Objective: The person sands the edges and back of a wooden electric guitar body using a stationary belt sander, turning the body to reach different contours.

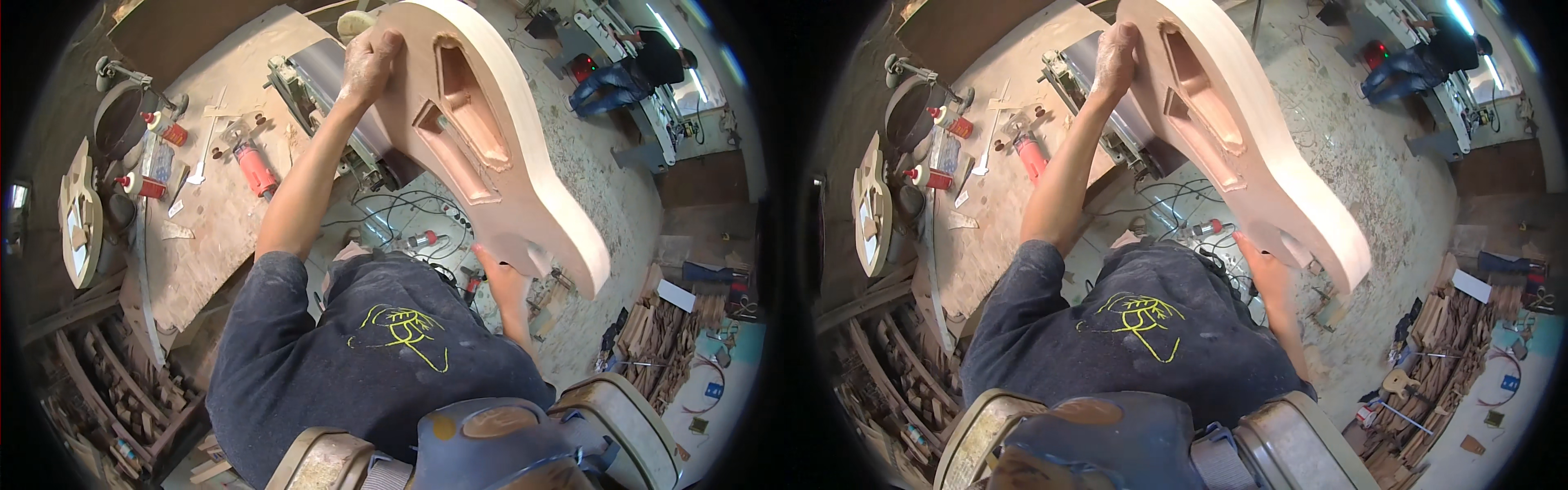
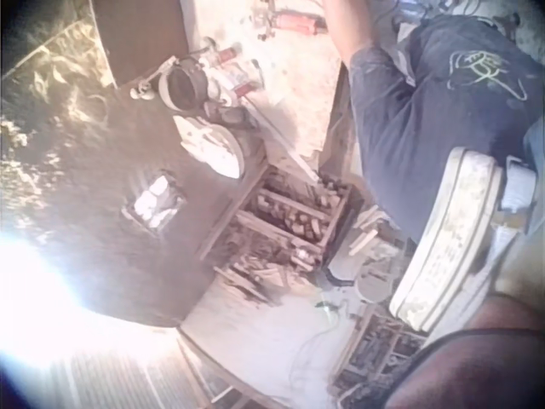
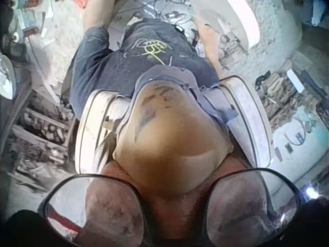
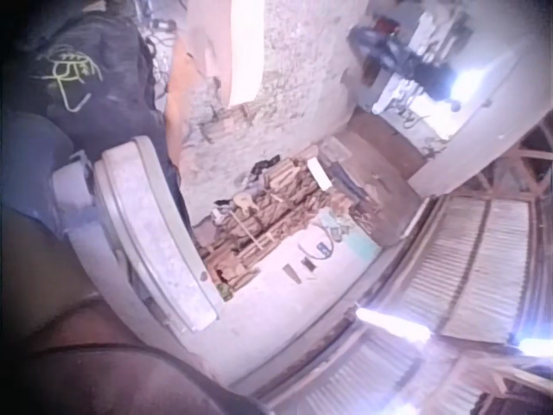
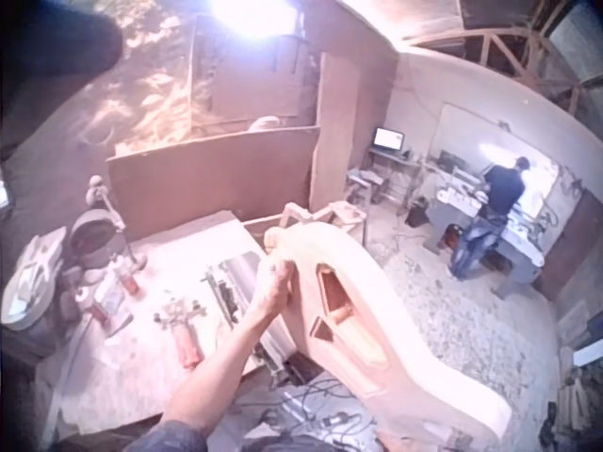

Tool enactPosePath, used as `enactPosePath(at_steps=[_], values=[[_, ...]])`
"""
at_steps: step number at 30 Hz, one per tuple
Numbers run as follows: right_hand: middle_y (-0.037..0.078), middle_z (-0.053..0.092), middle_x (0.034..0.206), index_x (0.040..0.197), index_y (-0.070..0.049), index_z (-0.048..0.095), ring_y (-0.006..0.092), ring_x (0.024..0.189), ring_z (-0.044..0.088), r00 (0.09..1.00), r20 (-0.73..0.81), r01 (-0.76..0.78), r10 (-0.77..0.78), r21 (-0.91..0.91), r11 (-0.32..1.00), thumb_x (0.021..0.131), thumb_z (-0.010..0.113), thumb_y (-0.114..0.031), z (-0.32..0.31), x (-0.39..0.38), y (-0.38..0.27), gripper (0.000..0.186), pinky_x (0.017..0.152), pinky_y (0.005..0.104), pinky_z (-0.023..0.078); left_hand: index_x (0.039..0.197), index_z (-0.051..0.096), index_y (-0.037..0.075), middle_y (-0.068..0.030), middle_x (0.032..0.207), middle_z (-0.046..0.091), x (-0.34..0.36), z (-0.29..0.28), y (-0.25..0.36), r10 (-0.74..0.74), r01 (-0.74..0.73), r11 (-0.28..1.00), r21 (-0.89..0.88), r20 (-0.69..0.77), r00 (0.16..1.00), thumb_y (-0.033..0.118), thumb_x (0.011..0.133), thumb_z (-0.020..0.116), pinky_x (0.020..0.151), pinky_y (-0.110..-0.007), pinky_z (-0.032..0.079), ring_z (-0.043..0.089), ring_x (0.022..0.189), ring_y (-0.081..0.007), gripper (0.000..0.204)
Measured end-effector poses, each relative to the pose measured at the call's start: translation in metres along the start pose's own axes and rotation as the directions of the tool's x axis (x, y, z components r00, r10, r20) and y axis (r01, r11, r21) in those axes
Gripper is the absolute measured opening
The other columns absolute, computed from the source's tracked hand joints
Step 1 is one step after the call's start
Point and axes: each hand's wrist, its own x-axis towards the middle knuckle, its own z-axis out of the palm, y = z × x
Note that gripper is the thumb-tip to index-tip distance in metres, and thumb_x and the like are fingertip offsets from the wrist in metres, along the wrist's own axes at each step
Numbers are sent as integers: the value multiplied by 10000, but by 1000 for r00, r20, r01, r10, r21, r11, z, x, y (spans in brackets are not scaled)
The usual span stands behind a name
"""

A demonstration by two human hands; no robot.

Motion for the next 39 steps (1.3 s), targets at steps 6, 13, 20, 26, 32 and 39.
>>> enactPosePath(at_steps=[6,13,20,26,32,39], values=[[98,749,958,1021,-30,745,260,844,696,996,30,-91,88,133,987,831,829,-315,66,-3,34,354,779,380,528,1105,705,49,-144,835,727,14,0,17,155,-175,973,152,131,979,656,838,671,727,-381,541,699,758,-255,664],[104,753,963,1025,-29,749,263,859,714,995,-40,95,-90,159,983,830,829,-331,131,11,71,368,793,381,540,1079,707,52,-168,825,724,42,-6,12,328,-379,895,234,232,916,638,834,682,707,-391,537,701,729,-292,636],[10,622,589,748,-28,715,145,605,599,995,-12,99,-98,166,981,913,738,-266,149,19,84,290,632,326,462,1304,636,25,-167,1162,688,42,-16,11,189,-227,967,120,262,946,638,800,710,963,-411,495,641,1078,-266,798],[115,744,987,1062,-38,744,288,878,701,968,12,250,-250,43,967,808,840,-349,111,2,100,414,796,416,536,1094,708,58,-186,933,730,31,-5,-2,310,-348,872,343,163,937,661,852,652,791,-405,537,704,852,-313,653],[105,747,988,1043,-49,751,295,875,700,979,27,202,-200,-107,974,797,839,-338,33,-15,69,389,773,406,536,1138,697,51,-150,986,738,-4,11,19,116,-121,992,45,103,988,700,916,544,870,-393,529,706,950,-280,702],[126,725,970,1008,-22,718,320,879,687,980,135,170,-143,-220,960,770,852,-265,-51,2,-17,366,783,397,535,1086,698,16,-119,938,724,-14,14,-2,-106,107,993,51,-22,994,803,913,429,855,-373,507,654,913,-201,850]])
